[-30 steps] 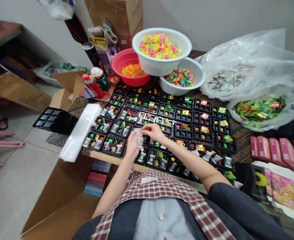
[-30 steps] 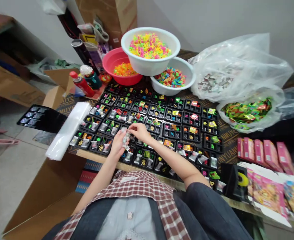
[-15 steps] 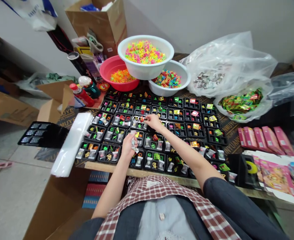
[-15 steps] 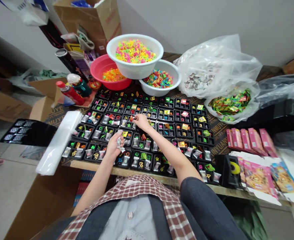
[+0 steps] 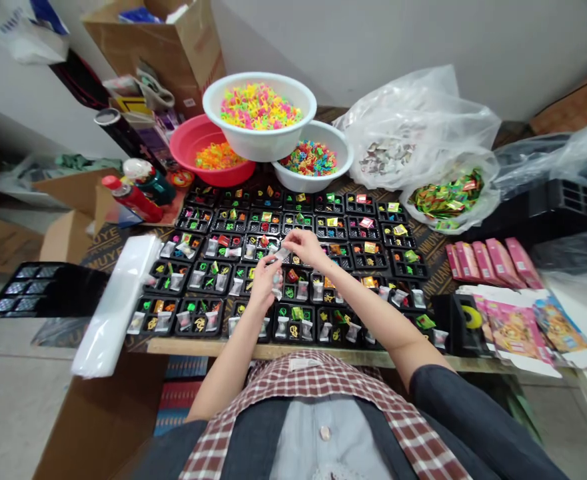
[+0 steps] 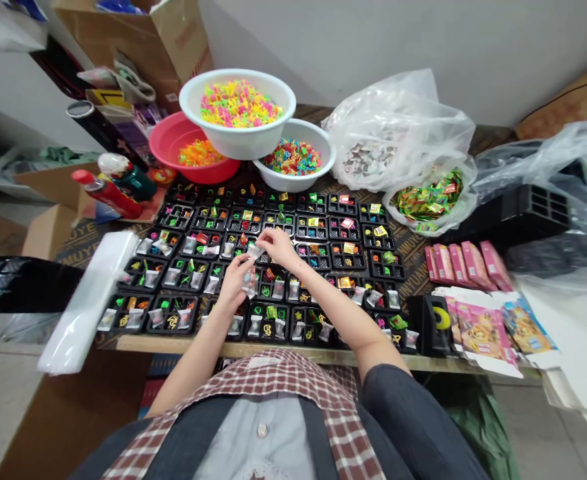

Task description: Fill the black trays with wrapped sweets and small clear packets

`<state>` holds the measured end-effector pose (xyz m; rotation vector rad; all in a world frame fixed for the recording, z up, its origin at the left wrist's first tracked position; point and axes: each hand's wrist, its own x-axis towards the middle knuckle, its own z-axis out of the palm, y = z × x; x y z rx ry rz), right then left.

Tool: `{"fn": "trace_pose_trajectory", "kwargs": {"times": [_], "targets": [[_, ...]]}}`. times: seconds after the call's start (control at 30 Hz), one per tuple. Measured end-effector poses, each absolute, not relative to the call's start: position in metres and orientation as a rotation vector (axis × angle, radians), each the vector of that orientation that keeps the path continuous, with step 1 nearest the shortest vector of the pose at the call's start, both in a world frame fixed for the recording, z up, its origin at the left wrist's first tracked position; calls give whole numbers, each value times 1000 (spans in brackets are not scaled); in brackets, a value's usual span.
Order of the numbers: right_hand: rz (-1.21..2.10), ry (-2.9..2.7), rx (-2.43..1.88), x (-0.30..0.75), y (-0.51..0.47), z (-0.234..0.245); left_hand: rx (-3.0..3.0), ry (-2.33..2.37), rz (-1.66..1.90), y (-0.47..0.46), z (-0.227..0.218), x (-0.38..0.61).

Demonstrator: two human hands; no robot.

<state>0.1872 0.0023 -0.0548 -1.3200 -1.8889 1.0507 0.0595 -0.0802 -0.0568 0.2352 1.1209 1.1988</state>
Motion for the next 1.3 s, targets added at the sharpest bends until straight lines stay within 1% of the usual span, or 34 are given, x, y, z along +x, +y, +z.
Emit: {"fn": "trace_pose_trajectory", "kwargs": {"times": [0.07, 0.2, 0.27, 0.37, 0.43, 0.5, 0.57, 0.63, 0.8, 0.93, 1.03, 1.13, 1.2, 1.3], "targets": [[958, -1914, -1454, 189, 14, -63, 16, 1067, 1169, -78, -54, 51], [844, -2173, -1615, 184, 23, -75, -266, 961, 1180, -78, -52, 37], [767, -2231, -1582, 180, 19, -75, -282, 938, 1226, -80, -54, 36], [716, -2173, -1396, 181, 3, -64, -231, 936, 1248, -79, -60, 40], [811, -2124, -1249, 187, -14, -55, -196, 962, 1250, -76, -64, 46], [984, -2078, -1156, 194, -33, -51, -183, 994, 1263, -72, -65, 54], [1124, -1992, -1141, 201, -49, -52, -176, 1006, 1282, -67, -65, 65], [1154, -1879, -1171, 208, -59, -55, -190, 996, 1276, -63, -62, 76], [942, -1810, -1256, 230, -42, -49, -303, 916, 1168, -62, -59, 93], [737, -1969, -1448, 246, -6, -44, -274, 880, 1072, -66, -61, 87], [740, -2188, -1625, 247, 11, -55, -250, 850, 1055, -69, -63, 82], [765, -2230, -1728, 242, 12, -67, -266, 863, 1103, -68, -63, 78], [711, -2184, -1714, 240, 6, -69, -283, 893, 1136, -67, -62, 76], [662, -2077, -1502, 237, -14, -65, -309, 936, 1200, -64, -60, 76]]}}
